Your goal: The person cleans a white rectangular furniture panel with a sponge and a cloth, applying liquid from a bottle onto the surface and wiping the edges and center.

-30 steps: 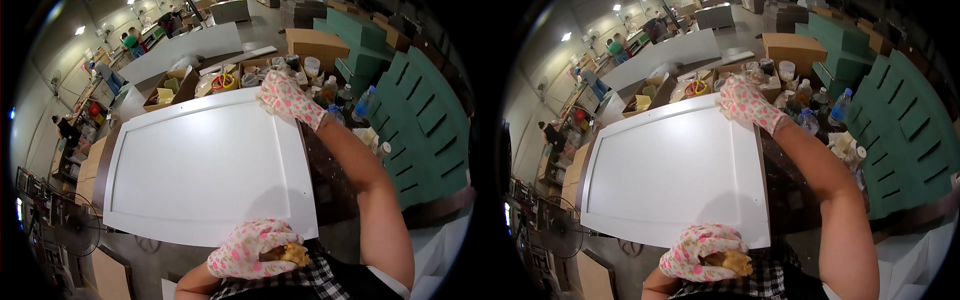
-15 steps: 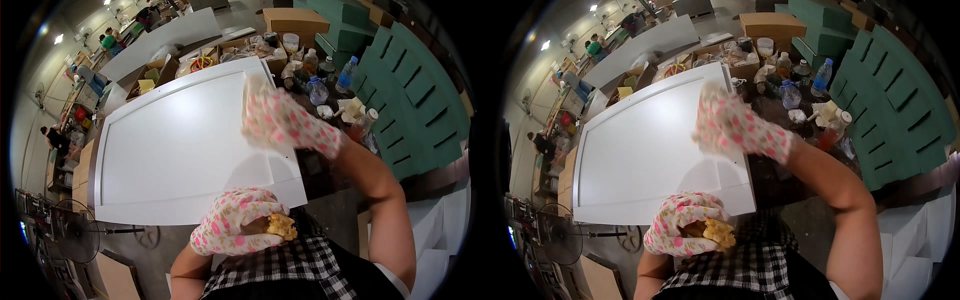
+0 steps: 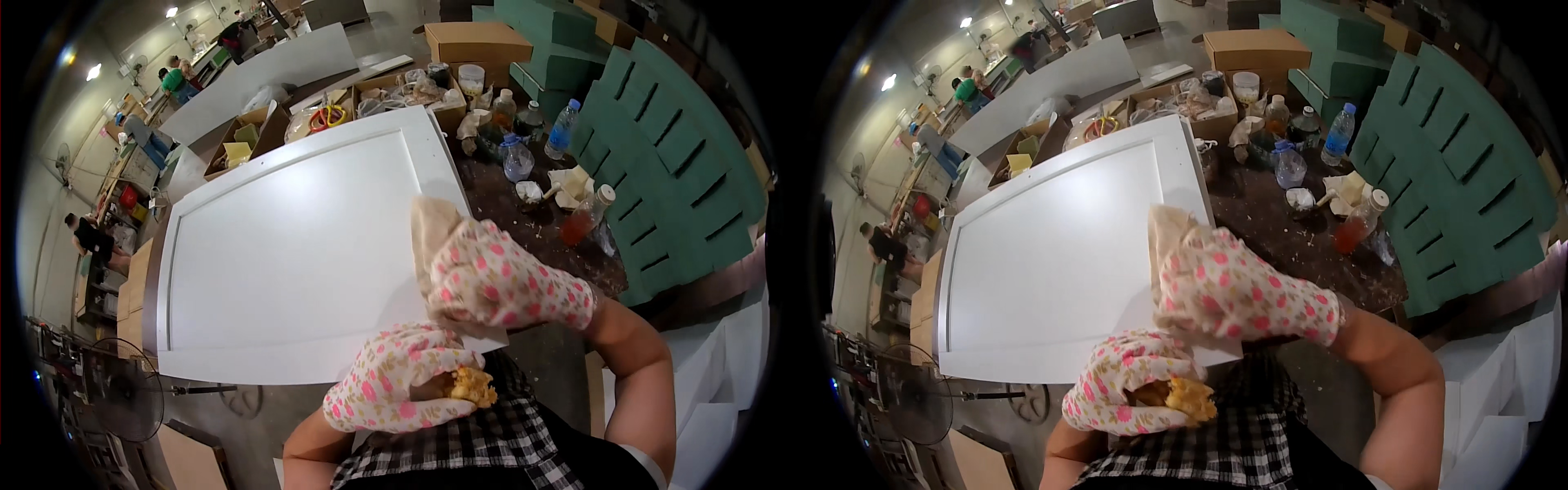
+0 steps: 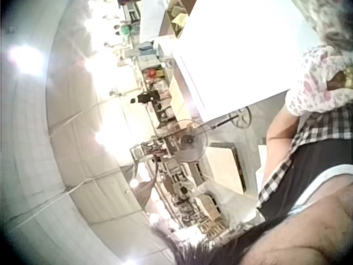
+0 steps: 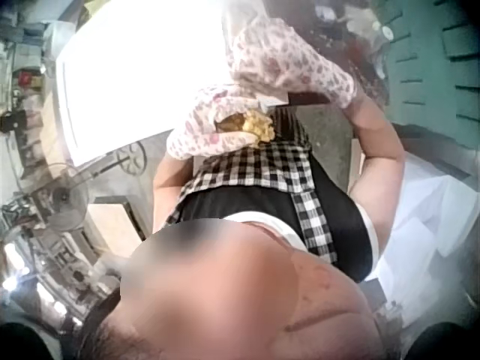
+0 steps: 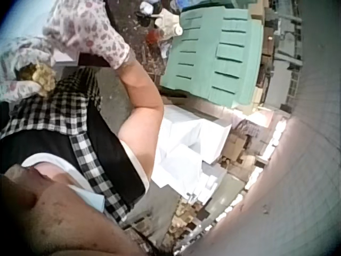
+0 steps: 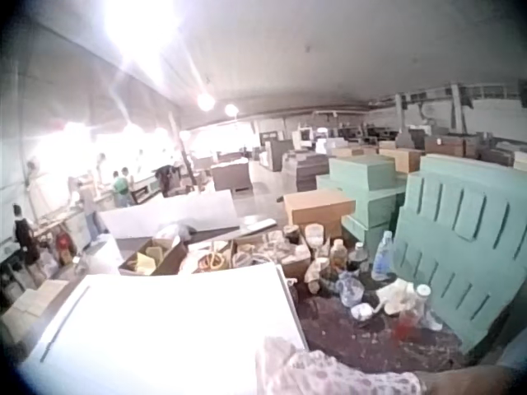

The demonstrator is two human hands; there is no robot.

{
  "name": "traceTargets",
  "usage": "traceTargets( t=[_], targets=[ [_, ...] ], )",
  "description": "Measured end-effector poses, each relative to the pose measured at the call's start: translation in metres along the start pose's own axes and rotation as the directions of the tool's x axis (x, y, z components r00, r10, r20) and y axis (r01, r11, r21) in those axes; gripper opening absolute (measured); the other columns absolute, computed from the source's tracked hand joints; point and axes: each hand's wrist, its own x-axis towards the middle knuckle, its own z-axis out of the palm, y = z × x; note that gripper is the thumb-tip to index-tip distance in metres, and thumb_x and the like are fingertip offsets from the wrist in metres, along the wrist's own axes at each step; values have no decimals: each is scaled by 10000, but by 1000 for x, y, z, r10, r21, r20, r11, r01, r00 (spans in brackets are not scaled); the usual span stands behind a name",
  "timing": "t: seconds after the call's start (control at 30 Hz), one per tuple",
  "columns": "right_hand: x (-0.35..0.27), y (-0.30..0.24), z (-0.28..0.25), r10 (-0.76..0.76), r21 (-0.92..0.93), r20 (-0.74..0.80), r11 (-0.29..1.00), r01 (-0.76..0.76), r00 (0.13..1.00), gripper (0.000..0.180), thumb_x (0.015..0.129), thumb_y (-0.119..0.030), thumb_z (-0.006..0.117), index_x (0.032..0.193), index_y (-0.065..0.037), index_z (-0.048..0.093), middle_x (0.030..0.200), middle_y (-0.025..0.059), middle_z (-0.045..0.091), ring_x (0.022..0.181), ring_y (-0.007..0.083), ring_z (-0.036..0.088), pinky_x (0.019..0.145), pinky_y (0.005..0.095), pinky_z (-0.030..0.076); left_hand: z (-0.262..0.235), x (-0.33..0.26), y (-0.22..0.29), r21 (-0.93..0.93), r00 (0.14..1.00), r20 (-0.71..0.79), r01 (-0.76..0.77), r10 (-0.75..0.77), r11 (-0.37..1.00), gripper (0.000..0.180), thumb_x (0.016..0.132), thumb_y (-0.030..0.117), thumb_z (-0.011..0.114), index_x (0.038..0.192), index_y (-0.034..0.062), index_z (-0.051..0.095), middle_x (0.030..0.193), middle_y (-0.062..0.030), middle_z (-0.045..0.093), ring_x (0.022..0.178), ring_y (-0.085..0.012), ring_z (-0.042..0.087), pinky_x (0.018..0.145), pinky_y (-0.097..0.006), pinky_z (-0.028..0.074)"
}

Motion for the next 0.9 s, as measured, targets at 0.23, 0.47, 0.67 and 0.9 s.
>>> traceTargets(
  t=[0.23,0.47,0.67,0.9],
  targets=[
    [130,125,-21,219,295,0,932,-209,976,132,888,-184,536,980,-118,604,988,84,560,985,215,514,917,384,421,3,8,8,-103,999,-38,-29,25,994,374,729,354,763,1004,114,679,926,-52,665,886,-249,649,792,-355,499],
    [148,136,-16,137,-284,-73,947,-152,988,140,880,-198,586,963,-85,595,944,89,550,924,240,516,865,382,426,8,4,0,-73,995,-94,-22,15,997,383,689,375,798,957,125,688,913,-32,694,917,-258,669,802,-352,514],
    [30,2,-22,-109,115,-86,986,119,990,266,798,-221,660,1035,-116,600,1061,68,579,1063,246,511,970,420,379,2,7,5,-55,994,-98,-52,46,997,428,658,342,818,961,72,683,919,-80,690,905,-275,665,793,-357,512],
    [11,-77,-55,-118,305,78,948,89,990,160,787,-210,657,936,-161,628,1125,25,591,1140,208,495,1015,446,298,6,-3,-1,-37,990,-120,-74,69,997,442,655,290,831,1005,65,685,946,-86,686,865,-241,653,788,-346,501]
  ],
)
